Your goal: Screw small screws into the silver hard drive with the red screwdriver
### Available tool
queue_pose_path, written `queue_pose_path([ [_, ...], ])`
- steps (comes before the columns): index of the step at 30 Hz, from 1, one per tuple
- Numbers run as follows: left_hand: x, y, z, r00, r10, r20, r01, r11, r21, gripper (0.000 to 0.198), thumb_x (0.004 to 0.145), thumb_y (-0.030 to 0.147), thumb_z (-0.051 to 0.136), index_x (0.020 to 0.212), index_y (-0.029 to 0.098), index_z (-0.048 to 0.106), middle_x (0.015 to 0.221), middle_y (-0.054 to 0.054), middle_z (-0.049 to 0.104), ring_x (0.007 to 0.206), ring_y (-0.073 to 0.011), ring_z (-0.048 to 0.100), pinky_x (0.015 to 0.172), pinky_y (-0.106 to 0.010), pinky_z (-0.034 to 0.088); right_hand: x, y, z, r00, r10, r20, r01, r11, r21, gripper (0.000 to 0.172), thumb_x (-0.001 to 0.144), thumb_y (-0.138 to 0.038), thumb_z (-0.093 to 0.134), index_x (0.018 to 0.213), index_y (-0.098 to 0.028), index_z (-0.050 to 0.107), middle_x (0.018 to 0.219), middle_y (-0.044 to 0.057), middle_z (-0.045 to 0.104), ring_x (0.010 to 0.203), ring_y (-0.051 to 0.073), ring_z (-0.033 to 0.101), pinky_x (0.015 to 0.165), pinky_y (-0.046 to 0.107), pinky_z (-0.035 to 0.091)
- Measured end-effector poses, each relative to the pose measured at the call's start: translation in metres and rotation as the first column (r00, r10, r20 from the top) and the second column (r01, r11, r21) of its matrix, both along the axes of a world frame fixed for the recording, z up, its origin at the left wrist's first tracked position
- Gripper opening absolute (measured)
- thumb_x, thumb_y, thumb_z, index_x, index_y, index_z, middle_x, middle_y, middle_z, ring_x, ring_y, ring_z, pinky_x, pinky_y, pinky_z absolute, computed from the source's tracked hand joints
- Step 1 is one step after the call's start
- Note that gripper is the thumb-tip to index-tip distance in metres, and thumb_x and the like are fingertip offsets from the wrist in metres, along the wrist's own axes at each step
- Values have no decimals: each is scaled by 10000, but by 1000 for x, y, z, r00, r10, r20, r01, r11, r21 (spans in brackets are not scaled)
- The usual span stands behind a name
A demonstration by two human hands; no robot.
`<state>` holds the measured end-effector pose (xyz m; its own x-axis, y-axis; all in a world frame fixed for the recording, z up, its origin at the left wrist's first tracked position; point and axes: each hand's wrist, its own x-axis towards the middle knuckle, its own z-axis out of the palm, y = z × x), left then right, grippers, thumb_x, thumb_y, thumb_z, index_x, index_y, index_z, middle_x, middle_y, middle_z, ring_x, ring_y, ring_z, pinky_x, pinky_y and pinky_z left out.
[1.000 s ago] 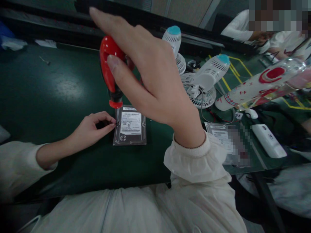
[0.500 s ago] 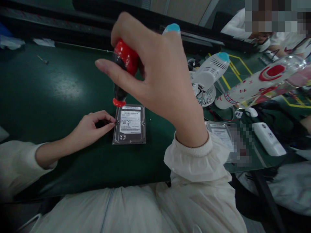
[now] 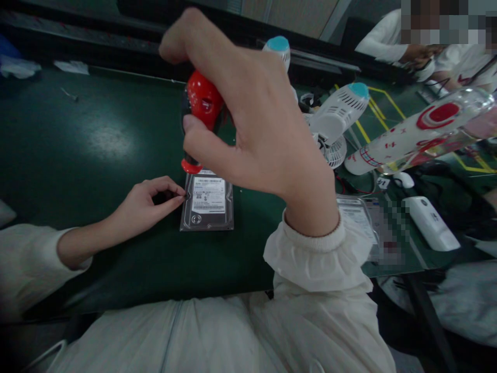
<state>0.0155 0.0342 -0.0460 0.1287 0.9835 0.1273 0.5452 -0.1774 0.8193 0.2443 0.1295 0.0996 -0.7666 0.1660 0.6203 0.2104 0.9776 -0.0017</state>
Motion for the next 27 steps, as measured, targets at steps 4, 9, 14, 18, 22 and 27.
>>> queue_pose_path([
  [4,0,0,-1,1000,6,-21,-6,1000,8,207,912,370,631,913,204,756,893,-34,742,811,-194,675,696,-300,516,-2,-3,0,995,-96,39,98,993,-57,634,1027,-539,370,1303,-22,612,1177,116,651,873,129,576,845,307,461],
  [9,-1,0,-2,1000,-2,-20,3,1000,17,195,921,361,644,934,208,764,914,-30,742,817,-188,671,723,-302,526,-2,-6,2,977,-201,70,203,979,-26,464,987,-480,419,1180,-124,646,1089,70,646,797,123,485,803,320,426],
  [14,-1,0,-2,1000,-4,8,4,1000,21,180,920,343,653,926,203,766,892,-26,735,807,-187,673,703,-297,516,2,-4,7,993,-6,122,19,995,-100,575,916,-411,412,1278,-6,600,1208,127,605,929,159,563,886,331,476],
  [18,0,0,-1,1000,-9,8,9,1000,21,171,919,332,654,926,202,765,891,-24,734,804,-185,672,697,-293,510,2,-1,4,995,-59,77,60,998,-13,524,991,-487,442,1242,-74,645,1168,108,662,966,175,607,860,346,446],
  [22,0,0,-1,1000,-5,1,5,1000,17,174,917,332,653,927,198,764,900,-27,738,817,-190,679,706,-298,511,3,0,3,998,-62,27,63,997,-36,522,1021,-460,401,1183,-57,691,1049,90,663,815,130,538,792,334,414],
  [27,-1,0,-1,1000,-11,1,11,1000,22,188,920,340,653,934,191,766,902,-29,740,811,-190,681,698,-297,504,3,-2,6,995,-41,95,42,999,-16,575,1000,-426,352,1293,-9,617,1181,110,629,884,147,541,845,343,436],
])
